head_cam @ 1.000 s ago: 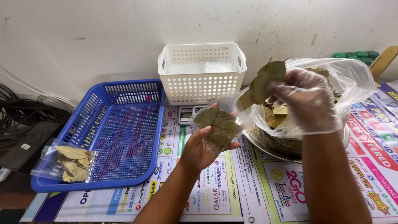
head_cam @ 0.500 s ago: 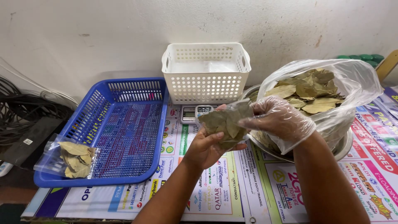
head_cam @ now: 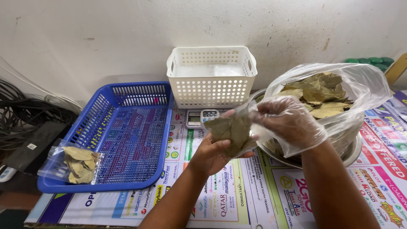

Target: Packing dried bay leaves into small plastic bags and placing them in a basket

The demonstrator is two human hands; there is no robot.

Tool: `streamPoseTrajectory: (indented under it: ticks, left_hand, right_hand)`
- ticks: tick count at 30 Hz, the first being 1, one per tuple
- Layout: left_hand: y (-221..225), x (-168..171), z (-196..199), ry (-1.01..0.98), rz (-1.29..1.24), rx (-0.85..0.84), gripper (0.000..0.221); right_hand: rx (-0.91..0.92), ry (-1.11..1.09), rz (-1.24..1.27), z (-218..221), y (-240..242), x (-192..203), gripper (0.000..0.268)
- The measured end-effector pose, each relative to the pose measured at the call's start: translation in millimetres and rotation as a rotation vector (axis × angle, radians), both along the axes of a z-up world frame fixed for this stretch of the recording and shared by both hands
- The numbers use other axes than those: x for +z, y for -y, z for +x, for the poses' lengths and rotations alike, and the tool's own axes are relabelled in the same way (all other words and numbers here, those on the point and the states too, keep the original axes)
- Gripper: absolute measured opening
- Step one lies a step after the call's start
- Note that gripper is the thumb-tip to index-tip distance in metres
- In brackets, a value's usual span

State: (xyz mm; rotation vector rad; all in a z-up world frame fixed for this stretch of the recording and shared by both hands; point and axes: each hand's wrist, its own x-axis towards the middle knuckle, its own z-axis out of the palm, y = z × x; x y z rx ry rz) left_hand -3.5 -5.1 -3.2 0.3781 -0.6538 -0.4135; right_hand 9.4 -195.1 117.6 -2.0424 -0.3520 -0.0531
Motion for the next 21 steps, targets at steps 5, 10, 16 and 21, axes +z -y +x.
streamPoseTrajectory:
  ticks: [5,10,16,21]
  left_hand:
    - [-0.7,-1.2,-0.1,-0.021,0.004,0.037,0.074]
    - [-3.4,-10.2,7.9,-0.021,-0.016,0.057,0.06]
    - [-7.7,1.3,4.7,-0.009,-0.052,0.076,0.067]
    - [-10.4,10.5,-0.7,0.12,0.027,0.171,0.06]
  right_hand:
    - [0.068,-0.038,-0.018,3.2,-2.0,-17.2,0.027]
    - [-0.011,0.106,0.045,-3.7,14.1,13.8,0.025]
    - [0.216,0.001,0.256,-0.1,18.3,5.6,0.081]
    - [0.03,-0.032,0.039,0.4,5.8,-3.9,0.089]
